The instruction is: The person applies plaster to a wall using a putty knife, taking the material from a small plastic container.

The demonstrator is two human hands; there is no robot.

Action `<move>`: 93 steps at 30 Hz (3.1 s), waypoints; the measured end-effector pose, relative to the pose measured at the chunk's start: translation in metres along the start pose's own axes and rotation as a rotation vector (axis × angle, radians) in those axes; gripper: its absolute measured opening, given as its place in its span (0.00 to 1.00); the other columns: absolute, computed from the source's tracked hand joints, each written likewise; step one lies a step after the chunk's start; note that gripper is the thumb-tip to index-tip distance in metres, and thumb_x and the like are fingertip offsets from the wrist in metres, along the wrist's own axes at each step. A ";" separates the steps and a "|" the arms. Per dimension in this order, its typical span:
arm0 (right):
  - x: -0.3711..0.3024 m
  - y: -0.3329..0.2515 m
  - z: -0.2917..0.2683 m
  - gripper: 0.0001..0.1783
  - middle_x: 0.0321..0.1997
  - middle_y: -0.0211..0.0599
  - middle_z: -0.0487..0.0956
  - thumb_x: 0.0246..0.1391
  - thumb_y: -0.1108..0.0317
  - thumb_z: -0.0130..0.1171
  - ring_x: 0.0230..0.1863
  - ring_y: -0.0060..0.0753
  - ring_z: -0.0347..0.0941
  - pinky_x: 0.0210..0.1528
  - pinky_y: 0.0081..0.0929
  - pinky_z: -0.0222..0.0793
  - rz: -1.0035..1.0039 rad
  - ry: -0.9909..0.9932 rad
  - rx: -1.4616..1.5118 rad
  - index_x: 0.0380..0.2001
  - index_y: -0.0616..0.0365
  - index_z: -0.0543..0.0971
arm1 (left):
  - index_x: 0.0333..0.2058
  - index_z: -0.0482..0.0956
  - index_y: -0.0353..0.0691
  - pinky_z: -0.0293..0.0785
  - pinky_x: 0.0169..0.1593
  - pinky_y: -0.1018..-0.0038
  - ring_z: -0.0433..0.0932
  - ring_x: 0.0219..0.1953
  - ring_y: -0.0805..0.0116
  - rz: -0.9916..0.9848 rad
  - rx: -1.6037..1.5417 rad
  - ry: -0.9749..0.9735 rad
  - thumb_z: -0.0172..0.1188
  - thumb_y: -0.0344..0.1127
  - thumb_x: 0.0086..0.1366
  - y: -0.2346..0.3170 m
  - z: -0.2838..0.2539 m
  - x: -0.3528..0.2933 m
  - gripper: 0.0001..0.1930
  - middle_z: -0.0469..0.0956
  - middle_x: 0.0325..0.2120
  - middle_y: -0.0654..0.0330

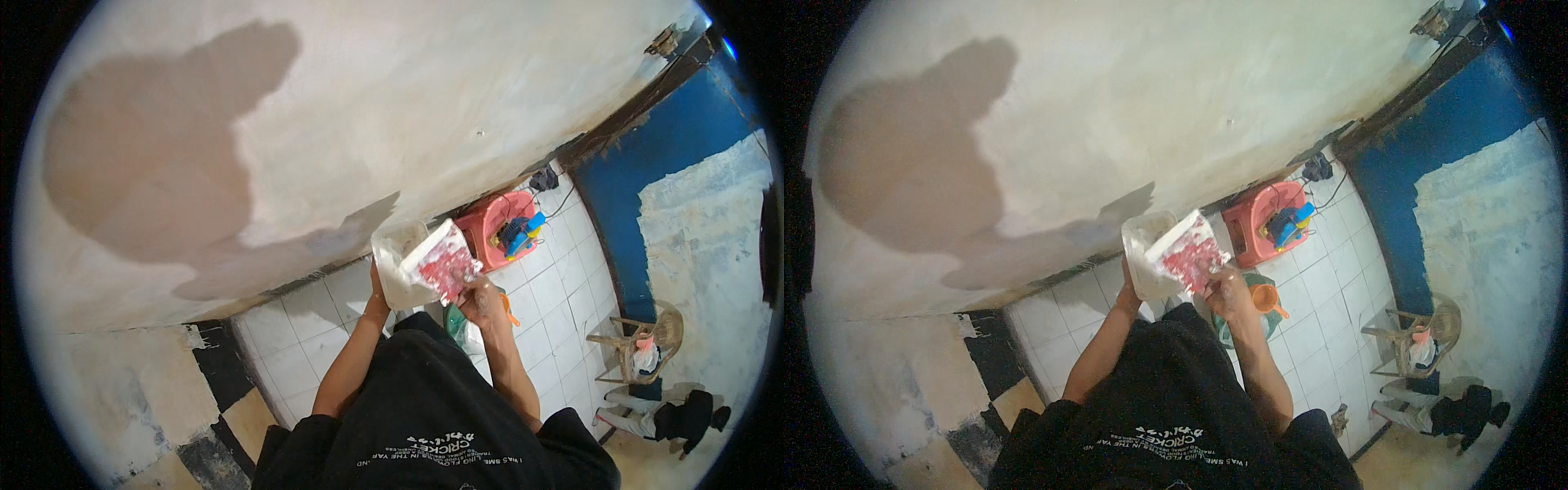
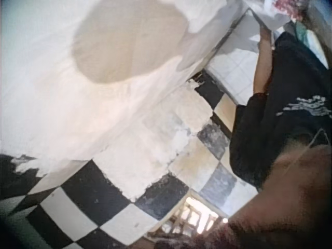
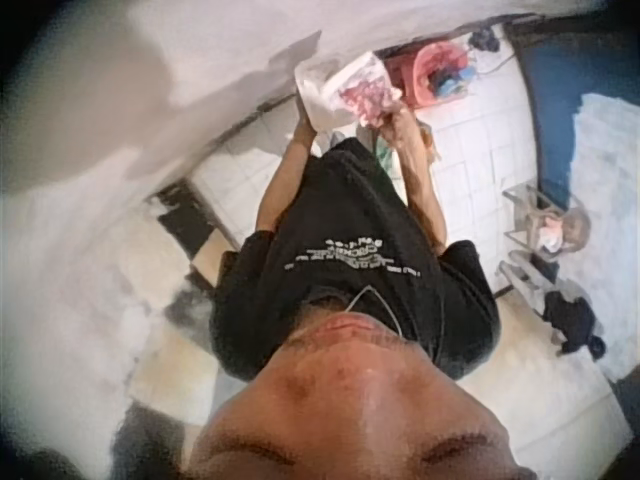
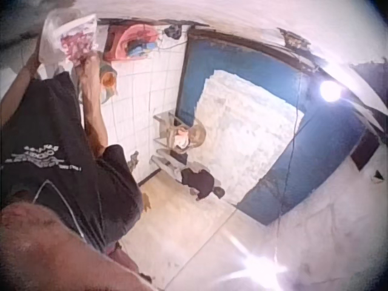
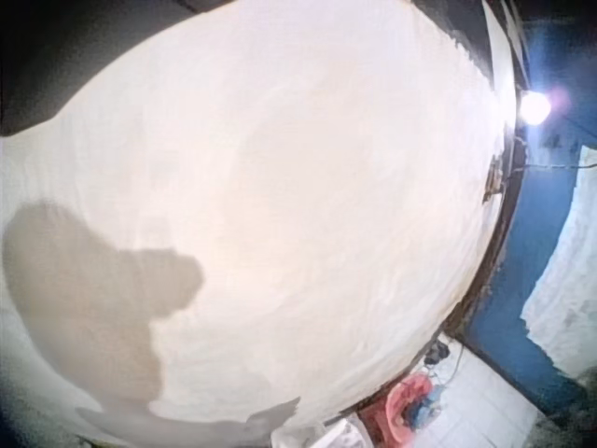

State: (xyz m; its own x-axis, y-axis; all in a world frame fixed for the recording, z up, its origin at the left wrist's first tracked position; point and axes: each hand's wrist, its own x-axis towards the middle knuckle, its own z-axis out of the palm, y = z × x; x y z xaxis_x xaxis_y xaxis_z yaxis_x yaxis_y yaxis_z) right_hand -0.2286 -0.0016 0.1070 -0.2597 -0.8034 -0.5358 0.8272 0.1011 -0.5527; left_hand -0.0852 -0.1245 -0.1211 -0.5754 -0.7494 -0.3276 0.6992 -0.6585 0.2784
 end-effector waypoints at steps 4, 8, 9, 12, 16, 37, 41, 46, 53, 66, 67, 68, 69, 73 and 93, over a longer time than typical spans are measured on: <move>0.018 -0.022 -0.025 0.13 0.38 0.33 0.76 0.53 0.76 0.46 0.34 0.29 0.75 0.38 0.31 0.74 -0.166 0.239 0.014 0.43 0.61 0.72 | 0.53 0.68 0.44 0.73 0.52 0.59 0.75 0.47 0.57 -0.180 -0.140 -0.079 0.43 0.57 0.64 0.007 0.026 -0.031 0.28 0.74 0.47 0.55; 0.113 -0.031 -0.041 0.08 0.37 0.36 0.78 0.53 0.74 0.50 0.35 0.33 0.76 0.36 0.33 0.75 -0.237 0.093 0.095 0.36 0.61 0.74 | 0.56 0.66 0.44 0.71 0.54 0.56 0.73 0.50 0.55 -0.101 -0.050 -0.015 0.48 0.62 0.60 0.043 -0.029 -0.051 0.33 0.72 0.50 0.54; 0.153 -0.030 -0.071 0.08 0.36 0.36 0.78 0.53 0.74 0.49 0.35 0.34 0.76 0.35 0.33 0.75 -0.255 0.070 0.102 0.36 0.62 0.74 | 0.54 0.68 0.42 0.73 0.52 0.59 0.75 0.47 0.56 -0.101 -0.067 0.009 0.46 0.60 0.62 0.047 -0.026 -0.053 0.31 0.74 0.47 0.54; 0.236 -0.039 -0.096 0.09 0.34 0.43 0.75 0.53 0.76 0.44 0.29 0.38 0.73 0.39 0.37 0.73 -0.278 -0.031 0.127 0.36 0.65 0.72 | 0.57 0.65 0.42 0.71 0.54 0.56 0.73 0.50 0.54 -0.083 -0.012 0.006 0.49 0.60 0.60 0.057 -0.006 -0.071 0.34 0.72 0.50 0.53; 0.271 -0.091 -0.047 0.11 0.33 0.49 0.74 0.55 0.76 0.39 0.30 0.43 0.73 0.35 0.38 0.77 -0.225 0.064 -0.217 0.32 0.68 0.73 | 0.57 0.64 0.42 0.68 0.56 0.54 0.71 0.51 0.54 0.001 -0.019 -0.041 0.50 0.61 0.59 0.061 0.015 -0.090 0.35 0.70 0.51 0.53; 0.225 -0.103 -0.013 0.11 0.40 0.59 0.73 0.51 0.81 0.40 0.42 0.53 0.73 0.46 0.46 0.73 -0.067 -0.132 0.022 0.37 0.77 0.68 | 0.59 0.59 0.44 0.60 0.58 0.43 0.67 0.54 0.52 0.200 -0.150 -0.123 0.51 0.60 0.60 0.035 0.069 -0.132 0.35 0.65 0.55 0.50; 0.139 -0.112 0.017 0.13 0.42 0.60 0.73 0.49 0.82 0.40 0.45 0.54 0.73 0.50 0.44 0.72 -0.222 0.113 -0.020 0.39 0.77 0.68 | 0.59 0.60 0.44 0.59 0.59 0.43 0.65 0.56 0.52 0.199 -0.200 -0.100 0.51 0.60 0.60 0.033 0.054 -0.136 0.35 0.64 0.55 0.50; 0.254 -0.039 -0.092 0.10 0.34 0.55 0.75 0.50 0.81 0.40 0.40 0.49 0.74 0.40 0.41 0.73 -0.076 0.109 -0.004 0.34 0.72 0.70 | 0.59 0.61 0.46 0.57 0.60 0.44 0.65 0.57 0.52 0.175 -0.226 -0.124 0.51 0.59 0.60 0.033 0.057 -0.131 0.34 0.64 0.56 0.50; 0.218 -0.100 0.001 0.08 0.35 0.52 0.72 0.54 0.78 0.42 0.36 0.49 0.72 0.42 0.50 0.74 -0.123 -0.119 0.067 0.37 0.69 0.68 | 0.59 0.61 0.48 0.56 0.61 0.45 0.64 0.57 0.53 0.229 -0.222 -0.044 0.52 0.62 0.58 0.048 0.047 -0.142 0.36 0.64 0.56 0.51; 0.310 -0.059 -0.077 0.10 0.37 0.53 0.73 0.54 0.78 0.41 0.42 0.54 0.74 0.43 0.47 0.74 -0.028 -0.007 -0.104 0.39 0.65 0.70 | 0.61 0.59 0.48 0.55 0.61 0.46 0.60 0.60 0.52 0.189 -0.073 -0.350 0.55 0.63 0.55 0.046 0.066 -0.124 0.40 0.61 0.58 0.51; 0.306 -0.073 -0.060 0.10 0.36 0.54 0.72 0.55 0.79 0.40 0.42 0.55 0.73 0.44 0.47 0.74 -0.026 -0.070 -0.100 0.39 0.65 0.70 | 0.61 0.58 0.48 0.54 0.62 0.46 0.59 0.60 0.53 0.194 -0.101 -0.247 0.55 0.63 0.55 0.048 0.062 -0.129 0.40 0.61 0.59 0.51; 0.268 -0.080 -0.015 0.10 0.36 0.53 0.71 0.55 0.79 0.40 0.44 0.55 0.72 0.48 0.47 0.73 0.001 0.124 0.024 0.40 0.69 0.67 | 0.61 0.58 0.48 0.53 0.62 0.46 0.59 0.61 0.53 0.215 -0.130 -0.123 0.55 0.62 0.56 0.049 0.050 -0.141 0.40 0.61 0.59 0.51; 0.239 -0.100 -0.009 0.11 0.42 0.58 0.70 0.54 0.81 0.38 0.47 0.56 0.70 0.52 0.50 0.70 0.046 0.009 0.063 0.40 0.75 0.64 | 0.61 0.58 0.48 0.53 0.63 0.45 0.58 0.61 0.53 0.206 -0.168 -0.028 0.55 0.62 0.56 0.048 0.044 -0.142 0.40 0.60 0.59 0.51; 0.141 -0.151 0.002 0.16 0.49 0.60 0.70 0.49 0.83 0.41 0.50 0.51 0.70 0.55 0.49 0.69 -0.185 0.146 -0.100 0.43 0.79 0.64 | 0.62 0.57 0.48 0.51 0.63 0.46 0.58 0.61 0.53 0.182 -0.192 -0.070 0.54 0.63 0.56 0.040 0.033 -0.140 0.40 0.59 0.60 0.51; 0.223 -0.153 -0.115 0.11 0.41 0.60 0.75 0.52 0.76 0.40 0.42 0.49 0.75 0.42 0.44 0.75 -0.204 0.069 -0.167 0.34 0.71 0.71 | 0.64 0.52 0.45 0.47 0.64 0.42 0.56 0.63 0.48 0.155 -0.210 -0.045 0.60 0.66 0.49 0.044 0.032 -0.138 0.49 0.55 0.62 0.48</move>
State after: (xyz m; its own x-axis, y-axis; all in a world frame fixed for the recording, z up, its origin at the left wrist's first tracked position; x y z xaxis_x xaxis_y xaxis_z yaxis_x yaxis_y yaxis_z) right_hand -0.4704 -0.1291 -0.0016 -0.4508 -0.7757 -0.4417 0.6621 0.0412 -0.7483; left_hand 0.0112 -0.0524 -0.0353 -0.4699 -0.8456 -0.2535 0.8505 -0.5105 0.1265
